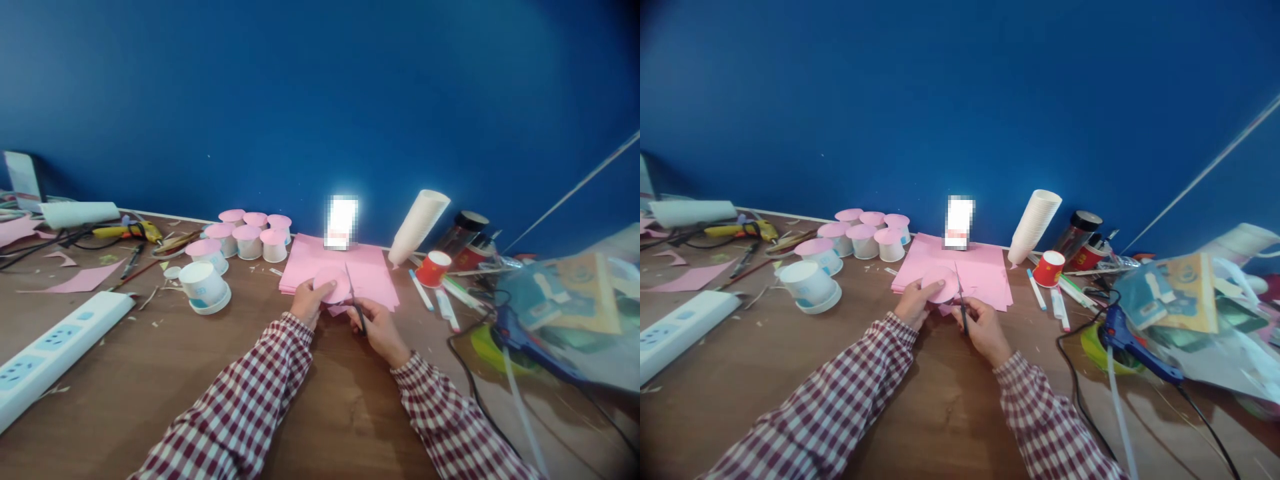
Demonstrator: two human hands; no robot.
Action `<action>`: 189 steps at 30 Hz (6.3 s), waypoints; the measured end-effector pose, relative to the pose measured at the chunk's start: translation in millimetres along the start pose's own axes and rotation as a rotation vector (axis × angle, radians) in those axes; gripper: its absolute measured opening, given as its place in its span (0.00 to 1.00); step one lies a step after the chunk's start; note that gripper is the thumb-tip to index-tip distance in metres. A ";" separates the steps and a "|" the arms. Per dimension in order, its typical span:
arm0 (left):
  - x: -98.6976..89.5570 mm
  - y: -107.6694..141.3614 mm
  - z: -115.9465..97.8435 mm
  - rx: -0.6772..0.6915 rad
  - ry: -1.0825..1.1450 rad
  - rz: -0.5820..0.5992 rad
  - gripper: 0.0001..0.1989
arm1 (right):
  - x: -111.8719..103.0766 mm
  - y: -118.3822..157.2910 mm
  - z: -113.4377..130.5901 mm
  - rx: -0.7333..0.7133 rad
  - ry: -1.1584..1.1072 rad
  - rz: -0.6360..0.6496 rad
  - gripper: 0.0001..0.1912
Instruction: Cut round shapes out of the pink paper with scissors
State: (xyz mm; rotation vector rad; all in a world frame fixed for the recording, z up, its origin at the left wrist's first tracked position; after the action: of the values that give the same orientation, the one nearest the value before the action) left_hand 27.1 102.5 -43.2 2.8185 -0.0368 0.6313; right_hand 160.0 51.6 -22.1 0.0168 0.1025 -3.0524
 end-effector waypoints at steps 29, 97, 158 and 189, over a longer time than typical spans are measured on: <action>1.4 1.5 -3.3 -0.004 0.032 -0.005 0.19 | 1.8 0.7 2.7 0.005 0.015 0.018 0.18; 0.2 0.0 -4.2 -0.025 0.069 0.018 0.02 | -12.1 -2.8 2.2 -0.026 -0.232 -0.077 0.24; -113.0 5.2 -110.0 0.363 -1.292 -0.820 0.31 | -107.7 -1.8 19.5 -0.378 0.182 -0.698 0.28; -125.3 -5.7 -99.3 0.311 -1.054 -0.777 0.23 | -105.4 -6.3 12.7 -0.362 0.129 -0.657 0.27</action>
State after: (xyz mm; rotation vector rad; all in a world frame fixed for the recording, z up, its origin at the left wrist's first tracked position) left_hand -127.3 129.0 -10.7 2.7281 0.9484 -1.0671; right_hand 264.3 66.2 -7.4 0.1911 0.8205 -3.6139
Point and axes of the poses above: each hand's wrist, its own y-axis away from the middle knuckle, its own x-axis out of the palm, z = x × y, the point moved 9 cm from there along -y, towards the middle knuckle, and after that the axes turned 9 degrees about -y, right-handed, at the moved point
